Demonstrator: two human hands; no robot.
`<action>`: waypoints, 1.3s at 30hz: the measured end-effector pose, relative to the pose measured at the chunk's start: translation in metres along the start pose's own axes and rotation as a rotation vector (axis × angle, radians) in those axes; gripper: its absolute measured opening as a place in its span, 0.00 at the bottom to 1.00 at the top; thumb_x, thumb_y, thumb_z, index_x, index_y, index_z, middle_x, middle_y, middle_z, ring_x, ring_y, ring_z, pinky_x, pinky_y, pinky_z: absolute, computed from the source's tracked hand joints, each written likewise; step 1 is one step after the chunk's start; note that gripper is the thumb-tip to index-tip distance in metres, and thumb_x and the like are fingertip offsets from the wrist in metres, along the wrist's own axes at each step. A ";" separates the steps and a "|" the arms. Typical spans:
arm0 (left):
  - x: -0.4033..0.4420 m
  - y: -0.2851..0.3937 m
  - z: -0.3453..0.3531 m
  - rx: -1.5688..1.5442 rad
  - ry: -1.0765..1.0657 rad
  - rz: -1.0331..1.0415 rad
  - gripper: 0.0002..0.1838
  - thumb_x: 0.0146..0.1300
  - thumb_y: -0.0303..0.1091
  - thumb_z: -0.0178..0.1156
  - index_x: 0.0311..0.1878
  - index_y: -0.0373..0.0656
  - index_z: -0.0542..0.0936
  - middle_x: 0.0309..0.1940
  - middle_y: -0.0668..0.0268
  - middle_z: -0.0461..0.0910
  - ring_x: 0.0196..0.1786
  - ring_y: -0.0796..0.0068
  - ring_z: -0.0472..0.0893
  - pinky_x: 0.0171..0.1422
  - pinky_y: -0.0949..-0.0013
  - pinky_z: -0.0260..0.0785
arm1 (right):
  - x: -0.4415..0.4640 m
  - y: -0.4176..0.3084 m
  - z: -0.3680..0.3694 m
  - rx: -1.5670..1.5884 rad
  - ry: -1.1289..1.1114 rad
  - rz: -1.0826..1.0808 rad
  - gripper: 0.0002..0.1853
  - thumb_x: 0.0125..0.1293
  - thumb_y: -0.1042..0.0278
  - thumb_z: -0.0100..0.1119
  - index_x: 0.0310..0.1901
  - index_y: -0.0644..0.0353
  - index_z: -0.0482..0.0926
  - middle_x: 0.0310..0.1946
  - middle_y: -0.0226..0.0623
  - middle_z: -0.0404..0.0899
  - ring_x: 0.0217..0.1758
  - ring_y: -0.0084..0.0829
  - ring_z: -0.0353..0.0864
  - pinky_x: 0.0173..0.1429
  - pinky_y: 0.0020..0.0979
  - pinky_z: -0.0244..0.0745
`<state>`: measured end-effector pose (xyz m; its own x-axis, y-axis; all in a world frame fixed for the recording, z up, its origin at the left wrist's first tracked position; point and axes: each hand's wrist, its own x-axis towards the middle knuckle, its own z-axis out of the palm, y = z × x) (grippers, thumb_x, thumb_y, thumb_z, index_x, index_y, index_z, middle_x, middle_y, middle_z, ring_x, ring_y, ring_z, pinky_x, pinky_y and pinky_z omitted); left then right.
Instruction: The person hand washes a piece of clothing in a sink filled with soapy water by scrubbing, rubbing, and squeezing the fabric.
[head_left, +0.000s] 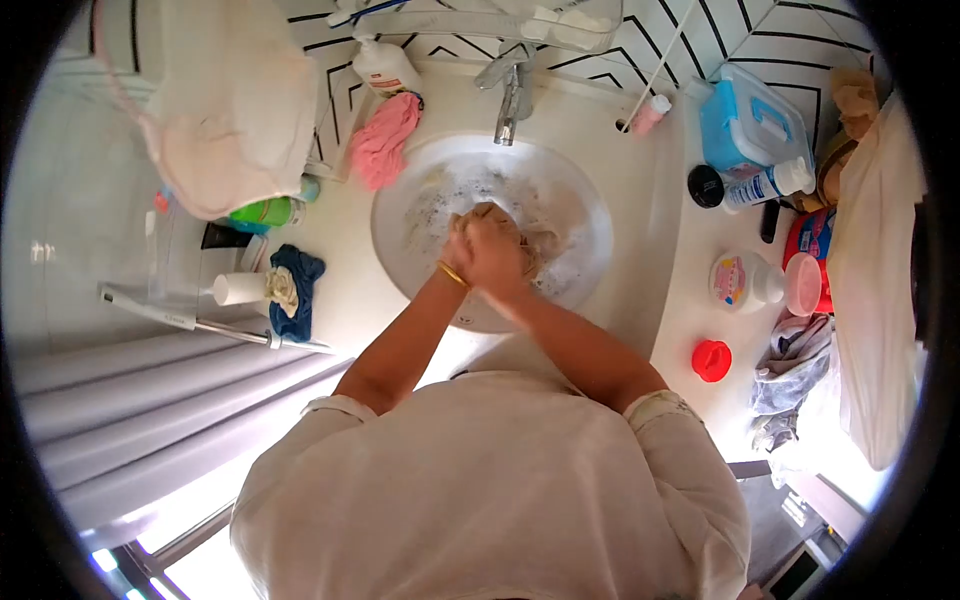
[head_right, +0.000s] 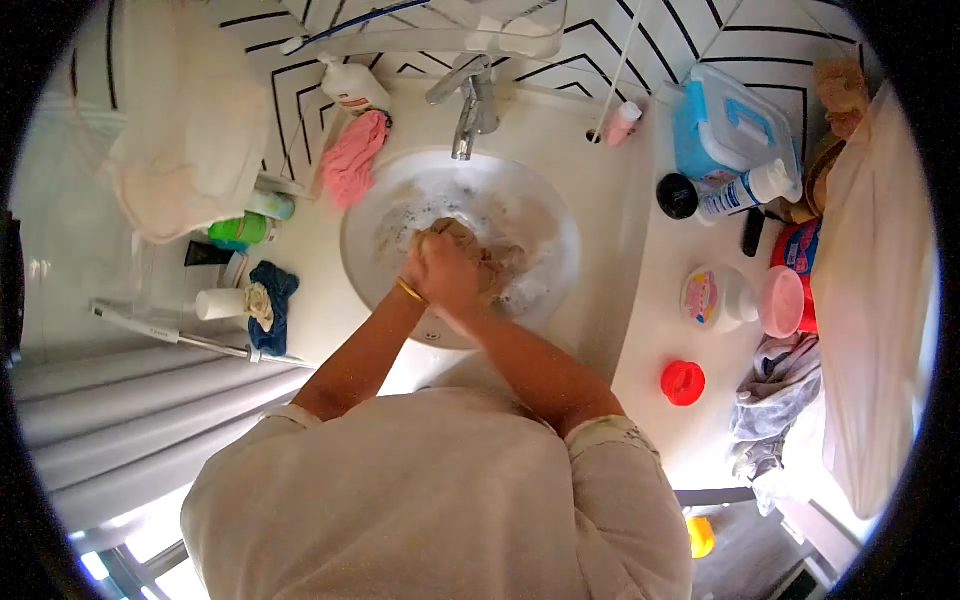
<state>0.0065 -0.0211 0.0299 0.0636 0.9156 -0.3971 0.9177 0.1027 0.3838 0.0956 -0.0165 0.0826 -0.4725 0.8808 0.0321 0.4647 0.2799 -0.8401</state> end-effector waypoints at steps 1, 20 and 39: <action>-0.005 0.003 -0.004 -0.702 0.007 -0.055 0.22 0.66 0.51 0.44 0.55 0.48 0.69 0.53 0.63 0.71 0.56 0.64 0.70 0.60 0.60 0.63 | 0.014 0.017 0.000 0.007 0.019 0.060 0.16 0.64 0.57 0.45 0.36 0.65 0.71 0.33 0.56 0.74 0.38 0.54 0.74 0.44 0.45 0.68; -0.136 0.013 -0.102 -0.855 0.500 -0.264 0.24 0.44 0.29 0.62 0.49 0.38 0.74 0.35 0.61 0.78 0.37 0.73 0.77 0.41 0.69 0.70 | 0.037 -0.014 -0.133 0.199 0.061 -0.263 0.18 0.68 0.53 0.44 0.36 0.62 0.71 0.27 0.46 0.73 0.32 0.43 0.71 0.40 0.34 0.67; -0.147 -0.009 -0.138 -0.570 1.261 -0.150 0.18 0.50 0.24 0.50 0.46 0.46 0.77 0.41 0.49 0.78 0.42 0.49 0.77 0.45 0.61 0.70 | 0.013 -0.143 -0.194 -0.078 -0.156 -0.463 0.11 0.60 0.63 0.59 0.39 0.60 0.75 0.24 0.32 0.76 0.27 0.23 0.71 0.34 0.25 0.67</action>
<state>-0.0650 -0.1032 0.2002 -0.6928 0.5790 0.4298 0.5800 0.0933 0.8093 0.1682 0.0288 0.3081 -0.7463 0.5910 0.3061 0.2312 0.6614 -0.7135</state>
